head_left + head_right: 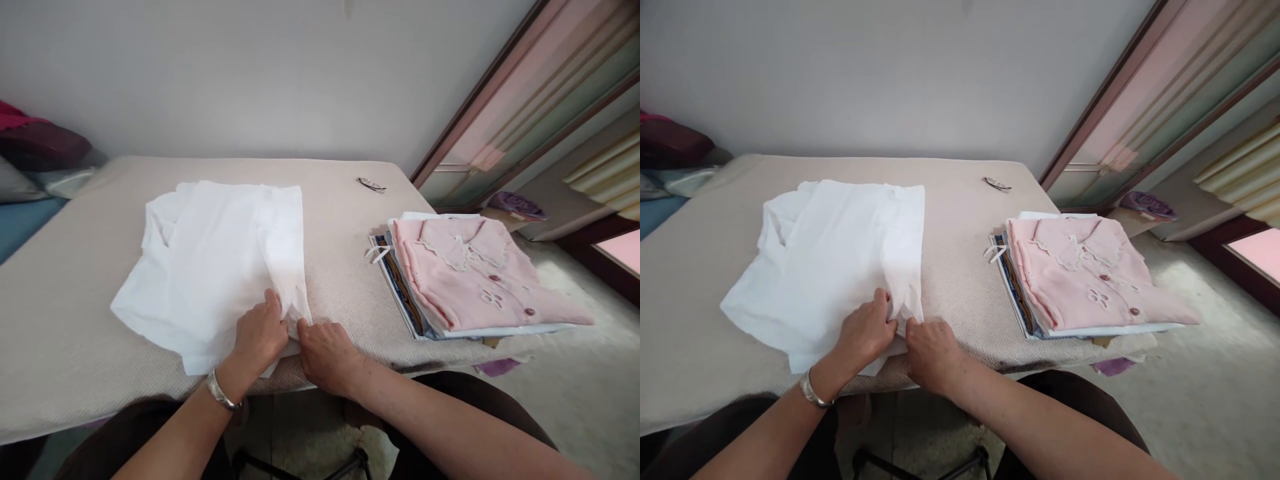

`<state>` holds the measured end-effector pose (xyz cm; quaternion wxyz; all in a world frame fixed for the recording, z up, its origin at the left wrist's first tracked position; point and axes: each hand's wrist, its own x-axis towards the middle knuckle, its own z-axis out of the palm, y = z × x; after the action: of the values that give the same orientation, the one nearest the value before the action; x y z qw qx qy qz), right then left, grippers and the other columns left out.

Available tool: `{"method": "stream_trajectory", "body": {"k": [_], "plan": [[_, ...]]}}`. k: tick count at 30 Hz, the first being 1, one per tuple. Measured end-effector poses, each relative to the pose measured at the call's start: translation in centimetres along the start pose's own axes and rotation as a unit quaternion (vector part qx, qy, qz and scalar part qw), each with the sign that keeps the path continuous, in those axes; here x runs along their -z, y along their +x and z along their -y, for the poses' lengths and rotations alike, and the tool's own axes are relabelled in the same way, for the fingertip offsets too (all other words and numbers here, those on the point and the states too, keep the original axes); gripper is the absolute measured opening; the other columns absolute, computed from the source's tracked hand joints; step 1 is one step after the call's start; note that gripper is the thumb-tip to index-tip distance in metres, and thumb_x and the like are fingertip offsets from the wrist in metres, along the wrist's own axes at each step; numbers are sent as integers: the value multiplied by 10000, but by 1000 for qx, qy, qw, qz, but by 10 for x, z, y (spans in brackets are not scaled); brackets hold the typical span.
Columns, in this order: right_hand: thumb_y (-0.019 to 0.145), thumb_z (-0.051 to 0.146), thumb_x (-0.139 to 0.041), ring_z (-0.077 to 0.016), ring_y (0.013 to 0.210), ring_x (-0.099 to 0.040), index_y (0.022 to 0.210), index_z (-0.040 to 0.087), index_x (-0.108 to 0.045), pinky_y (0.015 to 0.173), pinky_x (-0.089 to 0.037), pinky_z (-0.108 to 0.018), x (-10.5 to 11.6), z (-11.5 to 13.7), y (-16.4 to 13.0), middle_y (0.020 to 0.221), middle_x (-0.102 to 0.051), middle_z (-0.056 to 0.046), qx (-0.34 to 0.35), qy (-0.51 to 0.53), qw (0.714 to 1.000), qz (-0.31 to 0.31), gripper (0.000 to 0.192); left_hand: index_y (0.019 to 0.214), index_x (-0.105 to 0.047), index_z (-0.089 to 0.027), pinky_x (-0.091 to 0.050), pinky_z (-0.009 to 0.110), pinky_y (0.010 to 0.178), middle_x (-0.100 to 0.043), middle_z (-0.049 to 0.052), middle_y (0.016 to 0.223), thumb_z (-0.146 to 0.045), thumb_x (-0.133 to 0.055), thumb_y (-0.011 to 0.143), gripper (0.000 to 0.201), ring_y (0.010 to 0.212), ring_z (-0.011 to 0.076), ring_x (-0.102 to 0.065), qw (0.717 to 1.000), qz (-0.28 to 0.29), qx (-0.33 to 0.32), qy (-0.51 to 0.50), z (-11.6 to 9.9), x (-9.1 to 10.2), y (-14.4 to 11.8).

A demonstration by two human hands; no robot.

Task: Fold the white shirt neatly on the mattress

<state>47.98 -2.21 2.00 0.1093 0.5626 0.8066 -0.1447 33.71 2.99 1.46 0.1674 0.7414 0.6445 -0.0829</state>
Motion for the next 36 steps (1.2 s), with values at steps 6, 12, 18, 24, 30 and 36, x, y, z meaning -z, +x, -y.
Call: {"method": "stream_trajectory", "body": {"k": [6,12,18,24,30,36], "plan": [[837,188,-545,-270,812,-693,1017,129,-636,704,-479,-357,4,-1,-2,884,-701,-143,74,-7,997,13,210,1069,-563,-191,-493,377,848,-647,124,1114,-205,-413,994,168,1022,273,-639,981,-155,-111,18,-5,-1,-8],[760,218,-627,-252,827,-688,1071,145,-662,679,-452,-310,19,-27,-3,933,-730,-125,106,96,988,55,321,1142,-620,-171,-463,373,1029,-617,109,1264,-92,-449,962,260,1203,234,-553,951,-114,-287,6,-4,-22,-5],[940,266,-502,-149,696,-621,837,194,-598,646,-416,-247,36,-73,53,768,-681,-13,-21,251,966,-51,158,1224,-636,-81,-394,566,1088,-593,221,1319,-108,-478,945,322,1296,340,-502,936,-196,-274,100,-13,-38,-19],[1030,413,-428,-245,1249,-543,1346,154,-537,1019,-402,-366,32,-46,135,1342,-617,-147,-15,91,969,-231,423,1257,-650,-30,-506,501,939,-575,305,1349,-119,-566,902,375,1233,391,-572,950,-220,-186,118,-26,-59,-24],[1026,599,-339,-279,1543,-90,1605,212,-226,1221,-123,-508,5,-22,167,1681,-161,-79,60,8,988,-141,706,1258,-670,-33,-532,488,893,-612,306,1303,-81,-579,865,406,1196,386,-611,954,-230,-161,108,-33,-70,-27],[1035,620,-232,-282,1539,-114,1582,230,-300,1214,-97,-543,26,-17,188,1674,-188,-93,31,-25,988,-152,676,1253,-669,-2,-514,529,920,-598,335,1306,-89,-586,861,411,1160,405,-627,964,-225,-125,62,-45,-77,-31]]}}
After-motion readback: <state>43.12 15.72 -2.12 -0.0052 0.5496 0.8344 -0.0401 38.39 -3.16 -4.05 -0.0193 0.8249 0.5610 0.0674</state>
